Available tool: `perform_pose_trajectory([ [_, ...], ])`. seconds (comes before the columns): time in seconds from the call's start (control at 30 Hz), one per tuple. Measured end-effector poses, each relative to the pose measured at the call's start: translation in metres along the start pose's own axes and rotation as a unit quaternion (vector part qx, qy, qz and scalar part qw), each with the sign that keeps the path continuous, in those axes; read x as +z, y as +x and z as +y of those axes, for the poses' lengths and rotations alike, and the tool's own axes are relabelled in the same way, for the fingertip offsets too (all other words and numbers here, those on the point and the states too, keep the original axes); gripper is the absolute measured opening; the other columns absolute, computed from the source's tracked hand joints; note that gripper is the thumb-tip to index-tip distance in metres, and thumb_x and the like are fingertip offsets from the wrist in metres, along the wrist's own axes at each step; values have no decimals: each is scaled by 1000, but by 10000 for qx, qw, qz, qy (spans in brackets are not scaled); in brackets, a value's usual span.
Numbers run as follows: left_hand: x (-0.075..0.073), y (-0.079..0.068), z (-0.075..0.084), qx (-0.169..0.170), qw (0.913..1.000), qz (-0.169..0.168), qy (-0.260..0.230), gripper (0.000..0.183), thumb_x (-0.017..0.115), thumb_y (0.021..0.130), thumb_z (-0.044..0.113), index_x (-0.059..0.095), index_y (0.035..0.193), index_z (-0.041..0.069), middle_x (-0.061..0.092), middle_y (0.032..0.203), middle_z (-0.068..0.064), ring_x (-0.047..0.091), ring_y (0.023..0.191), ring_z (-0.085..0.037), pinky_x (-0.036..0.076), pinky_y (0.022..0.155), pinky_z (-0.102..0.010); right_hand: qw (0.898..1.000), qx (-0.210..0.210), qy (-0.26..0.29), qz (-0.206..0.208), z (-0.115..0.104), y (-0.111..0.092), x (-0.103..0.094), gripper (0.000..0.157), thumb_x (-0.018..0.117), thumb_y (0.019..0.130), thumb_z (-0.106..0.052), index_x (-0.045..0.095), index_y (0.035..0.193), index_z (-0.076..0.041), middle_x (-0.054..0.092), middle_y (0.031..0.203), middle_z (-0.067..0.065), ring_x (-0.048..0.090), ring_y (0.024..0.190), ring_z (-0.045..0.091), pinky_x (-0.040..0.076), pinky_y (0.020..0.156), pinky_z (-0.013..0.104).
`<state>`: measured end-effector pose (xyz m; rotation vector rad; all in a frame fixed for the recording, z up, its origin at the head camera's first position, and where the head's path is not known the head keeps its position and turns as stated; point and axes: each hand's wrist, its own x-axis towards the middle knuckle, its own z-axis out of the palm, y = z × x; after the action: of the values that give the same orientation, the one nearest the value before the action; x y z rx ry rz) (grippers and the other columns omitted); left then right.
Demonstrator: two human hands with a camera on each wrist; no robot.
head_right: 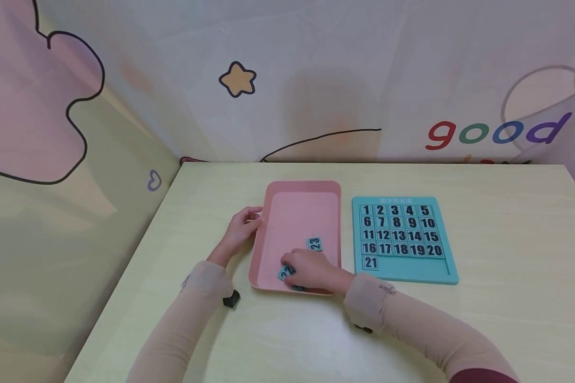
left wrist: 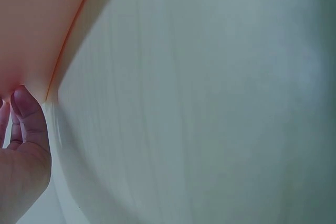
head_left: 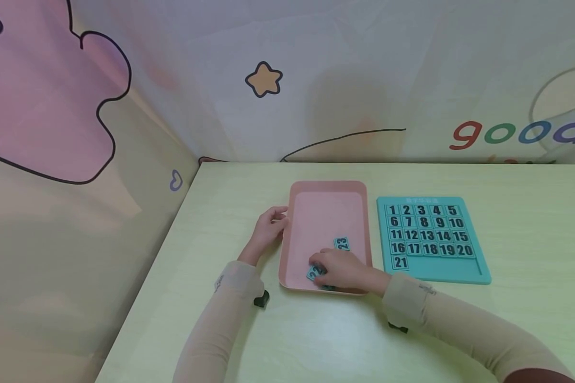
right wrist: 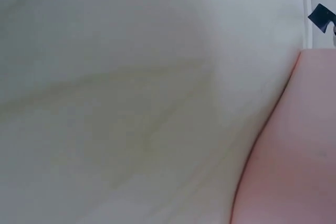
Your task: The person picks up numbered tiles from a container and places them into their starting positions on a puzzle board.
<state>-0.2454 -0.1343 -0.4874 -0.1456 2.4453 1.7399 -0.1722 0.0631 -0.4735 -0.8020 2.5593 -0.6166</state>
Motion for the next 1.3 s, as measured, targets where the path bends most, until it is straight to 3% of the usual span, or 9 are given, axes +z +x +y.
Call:
perform_pose_trajectory([
  [0.2, 0, 0, 0, 25, 10000, 12, 47, 33, 54, 84, 8, 54, 117, 6, 53, 93, -9, 52, 70, -10, 45, 60, -20, 9994, 211, 223, 154, -3, 4, 2, 35, 62, 79, -32, 59, 109, -14, 56, 77, -8, 49, 71, 8, 40, 66, 24],
  [0.5, -1, -2, 2, -15, 10000, -9, -17, 32, 54, 85, 10, 54, 116, 7, 53, 93, -8, 53, 70, -10, 46, 61, -20, 9996, 199, 195, -15, -5, 0, 3, 49, 69, 72, -33, 56, 117, -18, 61, 98, -6, 49, 80, 9, 44, 80, 29],
  [0.7, 0, -2, 3, -62, 10000, -9, -42, 32, 54, 85, 10, 54, 116, 7, 53, 93, -8, 52, 69, -10, 46, 60, -20, 9994, 220, 263, 53, -6, -1, 3, 39, 68, 74, -24, 60, 111, -16, 55, 80, -8, 48, 74, 11, 41, 69, 26],
  [0.97, 0, -1, 2, -49, 10000, -28, -17, 32, 54, 85, 10, 54, 116, 7, 53, 93, -8, 52, 69, -11, 45, 60, -20, 9988, 238, 347, 263, -5, -2, 3, 30, 68, 74, -20, 64, 103, -15, 53, 73, -8, 48, 70, 10, 38, 63, 24],
  [1.17, 0, -1, 2, 26, 10000, -8, 2, 32, 54, 84, 9, 54, 116, 6, 53, 93, -9, 52, 70, -11, 45, 61, -20, 9983, 151, 184, 530, -1, -10, -7, 34, 67, 74, -19, 62, 108, -15, 50, 70, -8, 46, 68, 9, 37, 58, 22],
  [1.3, 0, -1, 2, 26, 10000, -3, 19, 33, 54, 84, 9, 54, 116, 6, 53, 94, -9, 52, 71, -12, 46, 61, -20, 9970, 73, 45, 765, 4, -18, -17, 22, 68, 74, -21, 65, 95, -18, 48, 64, -8, 44, 66, 8, 35, 54, 20],
])
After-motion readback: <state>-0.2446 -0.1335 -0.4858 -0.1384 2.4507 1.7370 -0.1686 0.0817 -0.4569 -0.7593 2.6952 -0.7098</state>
